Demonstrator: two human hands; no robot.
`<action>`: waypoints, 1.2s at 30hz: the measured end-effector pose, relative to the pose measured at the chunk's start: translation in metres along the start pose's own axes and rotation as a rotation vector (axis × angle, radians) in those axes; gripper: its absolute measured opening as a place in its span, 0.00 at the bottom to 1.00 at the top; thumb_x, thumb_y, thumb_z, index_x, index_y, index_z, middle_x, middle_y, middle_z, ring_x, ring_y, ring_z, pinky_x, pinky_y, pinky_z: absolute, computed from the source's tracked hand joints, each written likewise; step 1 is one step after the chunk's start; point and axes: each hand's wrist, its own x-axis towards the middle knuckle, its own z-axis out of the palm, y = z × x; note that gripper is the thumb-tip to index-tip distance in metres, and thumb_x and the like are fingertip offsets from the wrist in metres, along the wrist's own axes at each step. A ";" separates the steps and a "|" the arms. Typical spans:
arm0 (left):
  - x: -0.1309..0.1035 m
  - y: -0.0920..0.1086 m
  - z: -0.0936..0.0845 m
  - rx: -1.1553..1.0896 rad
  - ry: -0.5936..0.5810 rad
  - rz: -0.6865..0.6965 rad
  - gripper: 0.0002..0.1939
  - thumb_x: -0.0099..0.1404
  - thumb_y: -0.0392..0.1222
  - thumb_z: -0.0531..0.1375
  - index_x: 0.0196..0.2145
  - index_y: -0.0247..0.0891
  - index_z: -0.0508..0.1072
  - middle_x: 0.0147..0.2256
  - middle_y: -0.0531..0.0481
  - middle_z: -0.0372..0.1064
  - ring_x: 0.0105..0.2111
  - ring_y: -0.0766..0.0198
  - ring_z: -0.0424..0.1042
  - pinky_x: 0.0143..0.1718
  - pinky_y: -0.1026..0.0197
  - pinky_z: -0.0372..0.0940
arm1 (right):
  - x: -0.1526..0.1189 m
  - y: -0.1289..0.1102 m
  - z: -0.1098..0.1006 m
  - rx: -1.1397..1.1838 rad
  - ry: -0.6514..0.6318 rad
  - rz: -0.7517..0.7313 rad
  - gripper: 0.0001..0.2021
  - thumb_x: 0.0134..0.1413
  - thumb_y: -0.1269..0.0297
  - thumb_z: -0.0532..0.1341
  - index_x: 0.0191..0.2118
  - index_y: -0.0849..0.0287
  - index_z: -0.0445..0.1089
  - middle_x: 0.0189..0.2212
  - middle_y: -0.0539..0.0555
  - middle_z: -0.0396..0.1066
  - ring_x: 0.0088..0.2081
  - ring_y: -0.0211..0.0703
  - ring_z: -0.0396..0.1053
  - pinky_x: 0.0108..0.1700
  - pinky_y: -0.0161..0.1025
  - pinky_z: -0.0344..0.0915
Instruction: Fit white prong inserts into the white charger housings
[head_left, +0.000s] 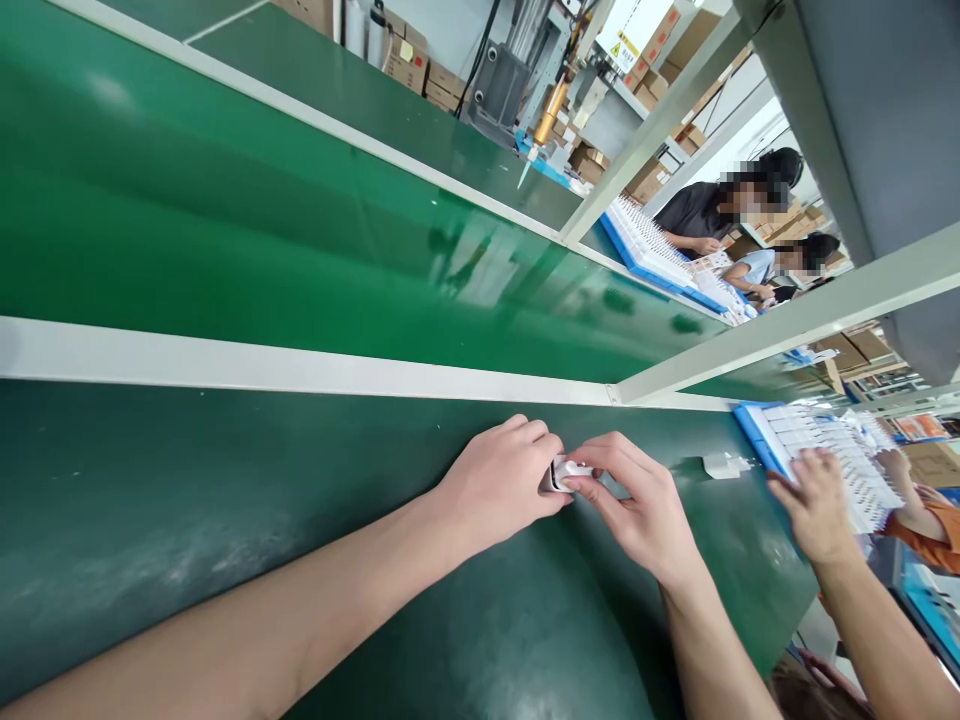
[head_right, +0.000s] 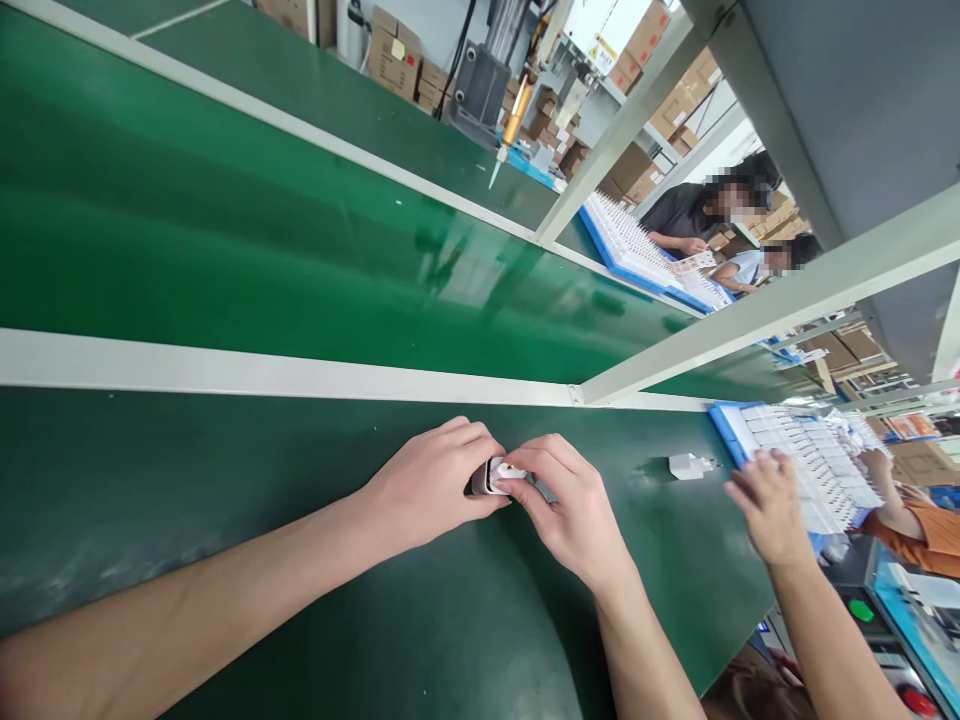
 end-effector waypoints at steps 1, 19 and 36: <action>0.000 0.000 0.000 0.004 0.000 0.001 0.09 0.64 0.45 0.64 0.37 0.37 0.73 0.36 0.51 0.70 0.39 0.59 0.67 0.37 0.58 0.63 | 0.000 0.000 0.000 -0.001 -0.008 0.004 0.04 0.66 0.68 0.61 0.44 0.54 0.71 0.38 0.54 0.72 0.38 0.44 0.69 0.39 0.42 0.67; 0.000 0.000 0.001 0.007 0.003 0.007 0.11 0.64 0.47 0.66 0.36 0.38 0.73 0.37 0.51 0.71 0.40 0.58 0.67 0.37 0.58 0.63 | -0.002 -0.005 -0.001 -0.108 0.001 -0.052 0.06 0.65 0.72 0.60 0.44 0.55 0.70 0.38 0.54 0.72 0.38 0.45 0.67 0.39 0.43 0.66; 0.000 0.000 0.004 0.017 0.027 0.031 0.09 0.65 0.45 0.64 0.35 0.37 0.72 0.36 0.50 0.70 0.39 0.58 0.67 0.38 0.57 0.64 | 0.000 -0.005 0.005 -0.058 -0.018 0.011 0.05 0.66 0.71 0.59 0.44 0.55 0.70 0.38 0.55 0.71 0.38 0.44 0.68 0.38 0.42 0.67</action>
